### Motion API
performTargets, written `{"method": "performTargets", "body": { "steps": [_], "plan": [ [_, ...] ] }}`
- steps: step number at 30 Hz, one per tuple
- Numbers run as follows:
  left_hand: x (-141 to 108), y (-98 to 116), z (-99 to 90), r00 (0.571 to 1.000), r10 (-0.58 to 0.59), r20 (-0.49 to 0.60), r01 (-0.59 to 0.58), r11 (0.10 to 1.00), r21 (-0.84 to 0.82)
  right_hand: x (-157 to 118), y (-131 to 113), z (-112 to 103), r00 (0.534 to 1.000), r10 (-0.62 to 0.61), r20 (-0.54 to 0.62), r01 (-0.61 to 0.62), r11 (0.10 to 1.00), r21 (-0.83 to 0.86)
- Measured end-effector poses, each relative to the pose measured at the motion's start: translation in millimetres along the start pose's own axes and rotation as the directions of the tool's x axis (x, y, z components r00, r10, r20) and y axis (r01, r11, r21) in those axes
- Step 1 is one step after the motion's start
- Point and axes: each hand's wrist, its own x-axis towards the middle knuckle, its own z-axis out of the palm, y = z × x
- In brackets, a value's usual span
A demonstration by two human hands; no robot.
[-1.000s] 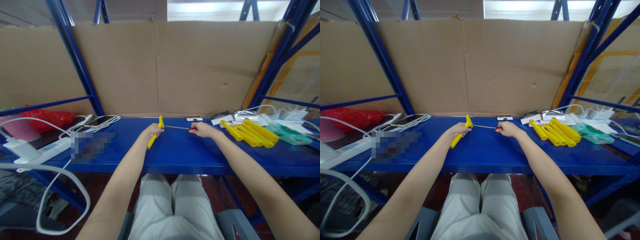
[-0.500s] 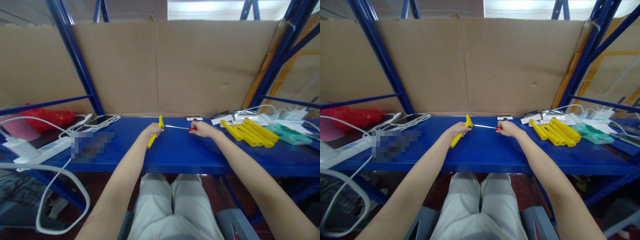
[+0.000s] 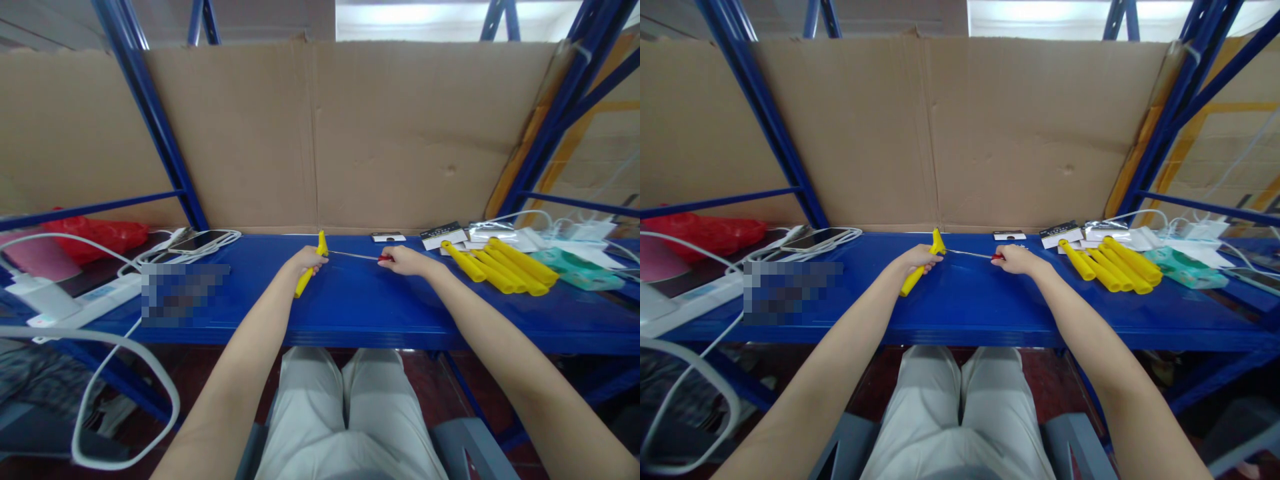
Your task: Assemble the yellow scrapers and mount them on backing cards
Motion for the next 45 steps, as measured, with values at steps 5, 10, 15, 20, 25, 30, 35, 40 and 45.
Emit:
{"method": "performTargets", "body": {
  "steps": [5, 10, 15, 20, 25, 30, 35, 40, 45],
  "plan": [
    [0.7, -0.3, -0.2, 1.000, 0.004, 0.008, -0.004, 1.000, -0.004, 2.7, 4.4, 4.3, 0.998, -0.035, -0.045, 0.038, 0.995, 0.089],
    [0.4, -0.3, -0.3, 1.000, 0.007, 0.012, -0.007, 1.000, -0.022, 4.8, 6.5, 6.8, 0.996, -0.019, -0.085, 0.026, 0.996, 0.083],
    [-1.8, 0.9, 0.2, 1.000, 0.002, 0.006, -0.002, 1.000, -0.010, 3.7, 4.1, 4.4, 0.995, 0.005, -0.099, -0.006, 1.000, -0.011],
    [-1.3, 0.8, -0.1, 1.000, -0.009, 0.005, 0.009, 1.000, -0.016, 2.6, 3.7, 3.7, 0.996, -0.006, -0.084, 0.002, 0.998, -0.056],
    [-2.5, 1.1, 0.0, 1.000, -0.007, 0.006, 0.007, 1.000, -0.004, 2.6, 3.2, 3.3, 0.998, -0.020, -0.053, 0.017, 0.998, -0.068],
    [-2.4, 1.0, 0.2, 1.000, -0.006, 0.001, 0.006, 1.000, -0.004, 1.9, 1.5, 1.8, 0.999, -0.023, -0.027, 0.021, 0.998, -0.059],
    [0.2, -0.5, -0.2, 1.000, -0.009, 0.009, 0.009, 1.000, -0.007, 2.2, 2.7, 2.5, 0.999, -0.029, -0.030, 0.029, 0.999, -0.013],
    [-1.2, 0.1, 0.1, 1.000, -0.002, 0.011, 0.002, 1.000, -0.004, 2.4, 3.2, 2.4, 0.999, -0.013, -0.034, 0.013, 1.000, 0.005],
    [-2.2, 0.4, 0.2, 1.000, 0.005, 0.016, -0.006, 1.000, 0.015, 3.0, 3.9, 2.7, 0.999, -0.010, -0.046, 0.009, 1.000, -0.012]
  ]
}}
